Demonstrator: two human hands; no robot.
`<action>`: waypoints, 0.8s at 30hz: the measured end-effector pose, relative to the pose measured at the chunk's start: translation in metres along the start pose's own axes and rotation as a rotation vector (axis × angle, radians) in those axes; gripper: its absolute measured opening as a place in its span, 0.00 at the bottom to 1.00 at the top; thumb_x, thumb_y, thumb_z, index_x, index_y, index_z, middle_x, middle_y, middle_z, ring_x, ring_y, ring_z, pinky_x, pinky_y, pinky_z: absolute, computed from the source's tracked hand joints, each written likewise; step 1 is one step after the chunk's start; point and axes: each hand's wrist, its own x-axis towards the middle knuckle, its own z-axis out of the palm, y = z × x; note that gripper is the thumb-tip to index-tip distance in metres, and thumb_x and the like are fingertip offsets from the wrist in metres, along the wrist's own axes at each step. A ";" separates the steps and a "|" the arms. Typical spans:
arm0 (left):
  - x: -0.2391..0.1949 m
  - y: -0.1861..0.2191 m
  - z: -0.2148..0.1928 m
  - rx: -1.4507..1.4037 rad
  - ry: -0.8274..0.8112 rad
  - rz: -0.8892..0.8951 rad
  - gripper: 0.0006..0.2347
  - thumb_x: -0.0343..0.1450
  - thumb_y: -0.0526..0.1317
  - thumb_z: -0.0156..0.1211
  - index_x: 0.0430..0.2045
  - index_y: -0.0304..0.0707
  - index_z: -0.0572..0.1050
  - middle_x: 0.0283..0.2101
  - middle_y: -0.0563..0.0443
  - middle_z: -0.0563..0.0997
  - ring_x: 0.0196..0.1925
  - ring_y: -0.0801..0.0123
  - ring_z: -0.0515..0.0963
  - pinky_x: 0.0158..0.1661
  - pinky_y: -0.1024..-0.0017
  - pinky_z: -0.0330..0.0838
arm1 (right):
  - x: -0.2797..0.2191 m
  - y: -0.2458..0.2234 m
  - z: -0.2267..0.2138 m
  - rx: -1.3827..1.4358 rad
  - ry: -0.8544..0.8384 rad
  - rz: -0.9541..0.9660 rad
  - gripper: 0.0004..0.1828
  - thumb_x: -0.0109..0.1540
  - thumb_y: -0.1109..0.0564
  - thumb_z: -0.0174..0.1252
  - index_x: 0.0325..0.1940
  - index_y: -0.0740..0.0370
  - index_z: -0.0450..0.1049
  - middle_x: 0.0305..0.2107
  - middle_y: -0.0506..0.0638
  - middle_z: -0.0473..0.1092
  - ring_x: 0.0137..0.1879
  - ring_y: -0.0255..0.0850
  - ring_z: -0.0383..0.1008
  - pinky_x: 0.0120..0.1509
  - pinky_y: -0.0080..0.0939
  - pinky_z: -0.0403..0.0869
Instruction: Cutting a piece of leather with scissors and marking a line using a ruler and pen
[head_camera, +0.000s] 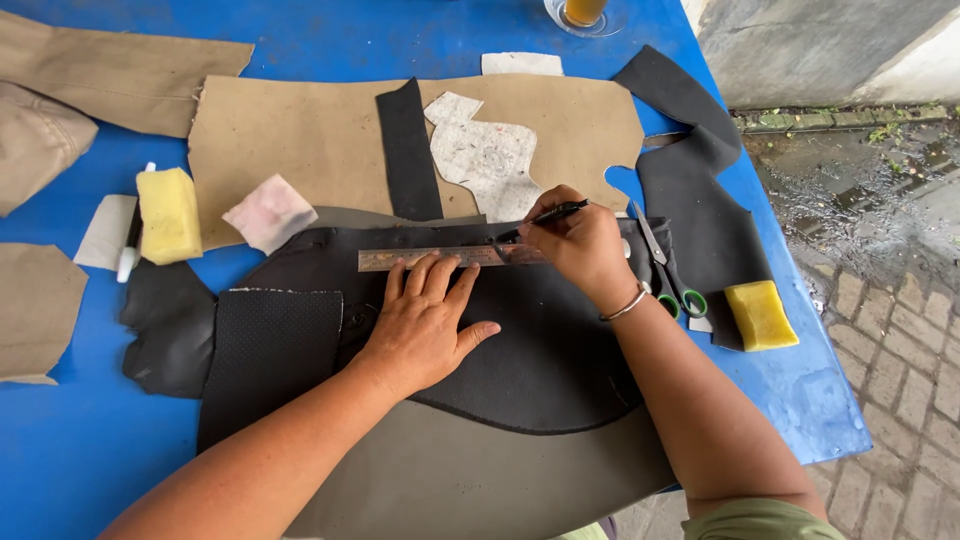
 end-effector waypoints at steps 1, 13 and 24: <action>-0.001 0.001 0.000 -0.001 -0.001 -0.005 0.33 0.74 0.65 0.42 0.66 0.41 0.65 0.62 0.40 0.65 0.70 0.46 0.59 0.65 0.38 0.46 | 0.000 0.002 0.002 0.001 -0.005 0.000 0.08 0.51 0.57 0.66 0.33 0.47 0.79 0.21 0.47 0.76 0.33 0.44 0.79 0.41 0.37 0.74; -0.001 0.002 0.000 0.021 0.006 0.008 0.33 0.74 0.64 0.43 0.66 0.39 0.65 0.62 0.39 0.65 0.69 0.45 0.59 0.65 0.37 0.47 | 0.019 0.055 -0.041 -0.450 0.149 -0.034 0.09 0.48 0.53 0.67 0.28 0.49 0.74 0.16 0.51 0.71 0.32 0.53 0.78 0.39 0.47 0.74; 0.001 0.004 -0.006 -0.003 -0.072 -0.039 0.35 0.74 0.66 0.42 0.70 0.39 0.59 0.64 0.39 0.63 0.71 0.46 0.57 0.65 0.37 0.45 | 0.024 0.073 -0.060 -0.702 0.198 -0.057 0.09 0.50 0.51 0.63 0.30 0.56 0.74 0.21 0.58 0.72 0.35 0.61 0.77 0.41 0.62 0.74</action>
